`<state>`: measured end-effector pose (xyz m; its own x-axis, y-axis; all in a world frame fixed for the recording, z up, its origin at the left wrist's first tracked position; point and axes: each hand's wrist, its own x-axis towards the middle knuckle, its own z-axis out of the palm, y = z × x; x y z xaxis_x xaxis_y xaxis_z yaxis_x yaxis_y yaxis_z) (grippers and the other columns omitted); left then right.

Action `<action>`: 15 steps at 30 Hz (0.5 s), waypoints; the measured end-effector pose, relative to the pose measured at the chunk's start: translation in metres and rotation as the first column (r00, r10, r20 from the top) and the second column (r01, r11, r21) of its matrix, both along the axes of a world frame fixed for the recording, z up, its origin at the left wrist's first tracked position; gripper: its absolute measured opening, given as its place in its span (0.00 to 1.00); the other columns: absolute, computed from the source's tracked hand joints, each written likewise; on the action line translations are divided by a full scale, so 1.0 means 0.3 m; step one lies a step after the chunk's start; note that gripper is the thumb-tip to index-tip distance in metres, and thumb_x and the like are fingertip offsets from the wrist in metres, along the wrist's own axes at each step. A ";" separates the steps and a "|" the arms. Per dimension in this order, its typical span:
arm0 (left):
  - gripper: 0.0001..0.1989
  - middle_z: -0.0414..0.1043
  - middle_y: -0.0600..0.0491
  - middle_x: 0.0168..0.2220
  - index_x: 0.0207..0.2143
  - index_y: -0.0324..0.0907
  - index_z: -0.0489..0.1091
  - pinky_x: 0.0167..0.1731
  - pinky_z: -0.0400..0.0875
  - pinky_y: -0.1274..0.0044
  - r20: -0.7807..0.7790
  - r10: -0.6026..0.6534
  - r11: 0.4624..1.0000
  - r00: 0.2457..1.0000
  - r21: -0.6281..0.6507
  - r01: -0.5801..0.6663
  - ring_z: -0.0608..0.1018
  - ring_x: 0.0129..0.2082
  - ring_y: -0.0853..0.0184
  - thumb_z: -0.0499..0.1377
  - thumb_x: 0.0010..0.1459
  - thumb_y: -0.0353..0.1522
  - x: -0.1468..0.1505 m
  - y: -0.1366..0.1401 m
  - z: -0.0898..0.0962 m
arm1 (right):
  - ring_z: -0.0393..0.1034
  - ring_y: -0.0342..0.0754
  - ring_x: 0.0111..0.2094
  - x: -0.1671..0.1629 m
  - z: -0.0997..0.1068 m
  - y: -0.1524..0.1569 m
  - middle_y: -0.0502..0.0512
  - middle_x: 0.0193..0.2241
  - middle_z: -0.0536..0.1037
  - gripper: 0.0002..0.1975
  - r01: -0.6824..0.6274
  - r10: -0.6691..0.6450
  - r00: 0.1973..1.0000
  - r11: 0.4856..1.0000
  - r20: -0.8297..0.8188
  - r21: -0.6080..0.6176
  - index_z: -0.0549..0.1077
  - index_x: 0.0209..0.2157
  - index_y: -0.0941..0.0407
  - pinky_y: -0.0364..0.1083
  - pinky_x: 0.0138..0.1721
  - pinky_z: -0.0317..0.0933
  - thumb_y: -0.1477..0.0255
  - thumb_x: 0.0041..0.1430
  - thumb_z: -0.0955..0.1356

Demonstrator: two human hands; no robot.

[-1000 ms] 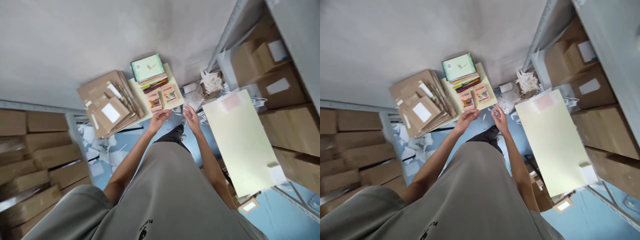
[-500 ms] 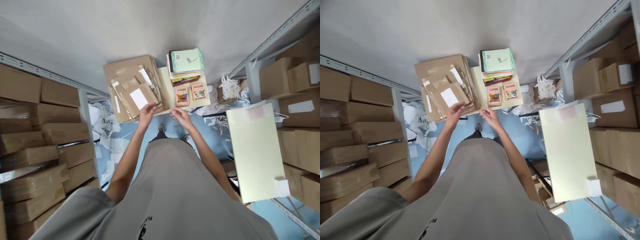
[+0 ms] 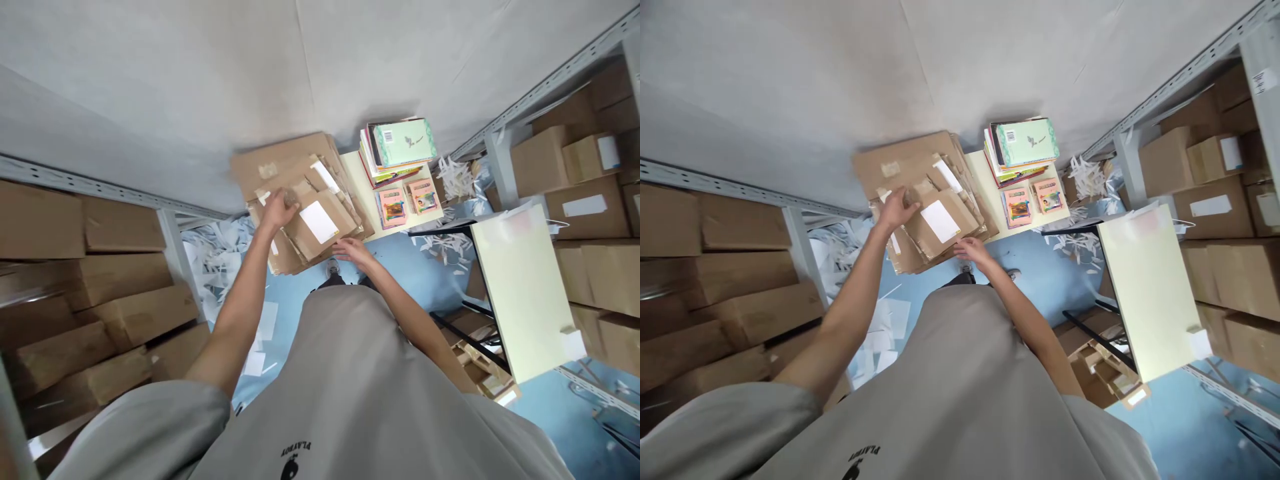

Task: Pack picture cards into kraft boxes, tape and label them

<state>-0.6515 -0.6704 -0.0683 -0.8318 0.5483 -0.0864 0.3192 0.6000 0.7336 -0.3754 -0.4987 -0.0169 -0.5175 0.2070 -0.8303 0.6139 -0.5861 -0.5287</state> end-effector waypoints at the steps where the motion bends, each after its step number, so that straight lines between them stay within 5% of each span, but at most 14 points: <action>1: 0.26 0.79 0.29 0.66 0.59 0.35 0.79 0.79 0.66 0.45 0.015 0.012 0.999 1.000 -0.031 -0.011 0.77 0.72 0.37 0.74 0.59 0.30 0.006 0.004 -0.002 | 0.87 0.48 0.41 -0.003 -0.004 -0.008 0.59 0.43 0.91 0.09 0.002 -0.002 1.000 1.000 0.004 0.002 0.80 0.40 0.54 0.49 0.53 0.84 0.71 0.80 0.77; 8: 0.36 0.75 0.29 0.70 0.60 0.36 0.77 0.80 0.61 0.50 0.068 0.047 0.995 0.997 -0.091 -0.041 0.70 0.76 0.37 0.82 0.58 0.44 0.032 0.008 0.045 | 0.88 0.50 0.40 -0.012 -0.038 -0.052 0.57 0.37 0.90 0.12 0.095 -0.095 0.995 0.995 0.018 0.017 0.79 0.36 0.53 0.49 0.53 0.84 0.69 0.74 0.81; 12: 0.35 0.83 0.35 0.55 0.55 0.36 0.81 0.74 0.69 0.47 0.121 0.012 0.979 0.993 -0.205 0.013 0.80 0.64 0.37 0.83 0.53 0.48 -0.001 -0.001 0.053 | 0.87 0.52 0.42 -0.007 -0.045 -0.080 0.55 0.40 0.91 0.10 0.200 -0.199 0.980 0.977 -0.021 0.077 0.81 0.42 0.52 0.51 0.52 0.85 0.71 0.67 0.82; 15: 0.32 0.85 0.37 0.50 0.52 0.38 0.82 0.72 0.74 0.49 0.203 -0.031 0.992 0.979 -0.114 0.055 0.83 0.60 0.39 0.80 0.55 0.50 -0.005 0.004 0.050 | 0.87 0.55 0.50 0.023 -0.038 -0.067 0.56 0.49 0.93 0.16 0.251 -0.232 0.956 0.964 -0.182 0.090 0.83 0.47 0.51 0.54 0.55 0.84 0.67 0.61 0.84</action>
<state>-0.6530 -0.6690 -0.0534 -0.7671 0.5587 -0.3154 0.2000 0.6753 0.7099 -0.3684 -0.5189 -0.0283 -0.5705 0.4287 -0.7006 0.3578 -0.6381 -0.6818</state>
